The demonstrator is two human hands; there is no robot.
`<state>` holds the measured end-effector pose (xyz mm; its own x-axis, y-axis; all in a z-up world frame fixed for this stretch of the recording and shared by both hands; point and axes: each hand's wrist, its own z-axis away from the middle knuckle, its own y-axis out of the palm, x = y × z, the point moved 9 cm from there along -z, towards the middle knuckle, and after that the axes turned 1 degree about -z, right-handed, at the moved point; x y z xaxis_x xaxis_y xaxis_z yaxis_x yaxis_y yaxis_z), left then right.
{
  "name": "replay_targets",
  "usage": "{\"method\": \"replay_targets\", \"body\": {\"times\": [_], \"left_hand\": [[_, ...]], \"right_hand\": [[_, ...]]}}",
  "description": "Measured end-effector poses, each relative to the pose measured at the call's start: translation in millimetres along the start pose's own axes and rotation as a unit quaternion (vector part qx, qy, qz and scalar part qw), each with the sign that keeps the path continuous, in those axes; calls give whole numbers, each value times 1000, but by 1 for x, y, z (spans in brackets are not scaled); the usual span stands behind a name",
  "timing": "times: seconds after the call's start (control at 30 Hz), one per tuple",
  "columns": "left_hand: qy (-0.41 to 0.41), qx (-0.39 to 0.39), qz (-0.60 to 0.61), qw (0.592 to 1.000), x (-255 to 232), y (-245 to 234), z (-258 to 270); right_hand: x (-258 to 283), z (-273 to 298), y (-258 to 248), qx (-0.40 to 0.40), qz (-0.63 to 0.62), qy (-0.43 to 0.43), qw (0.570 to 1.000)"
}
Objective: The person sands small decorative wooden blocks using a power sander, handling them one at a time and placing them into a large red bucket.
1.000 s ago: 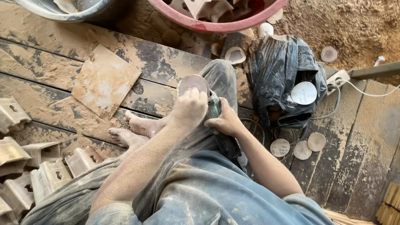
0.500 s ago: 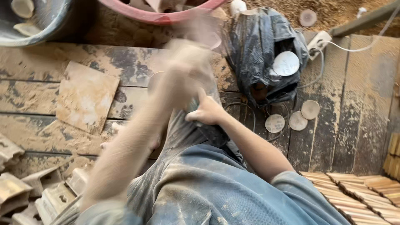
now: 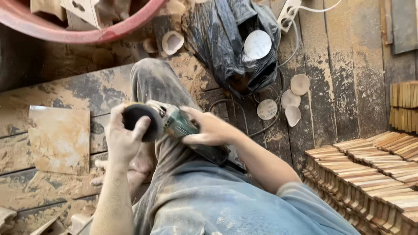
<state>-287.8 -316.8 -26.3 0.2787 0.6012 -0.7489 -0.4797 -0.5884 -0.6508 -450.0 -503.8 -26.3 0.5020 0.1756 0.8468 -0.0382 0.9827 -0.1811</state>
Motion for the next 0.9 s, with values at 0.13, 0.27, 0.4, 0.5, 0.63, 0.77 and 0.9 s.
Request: {"method": "replay_targets", "body": {"times": [0.13, 0.27, 0.4, 0.5, 0.63, 0.77, 0.9], "left_hand": [[-38, 14, 35, 999, -29, 9, 11], [-67, 13, 56, 996, -14, 18, 8], [-72, -5, 94, 993, -6, 13, 17], [-62, -12, 89, 994, -1, 13, 18], [-49, -30, 88, 994, -2, 16, 14], [-56, -25, 99, 993, -15, 14, 8], [-58, -26, 95, 993, -11, 12, 6]], "right_hand": [[-141, 12, -143, -340, -265, -66, 900], [-248, -37, -192, -455, -132, 143, 869], [-193, -98, -121, -376, 84, 81, 919], [-211, -169, -65, -315, 162, 34, 934], [-220, -201, -17, -186, 296, 56, 935], [-144, -150, -27, -141, 339, -8, 930], [-140, -89, -95, -301, 280, -70, 909]]}}
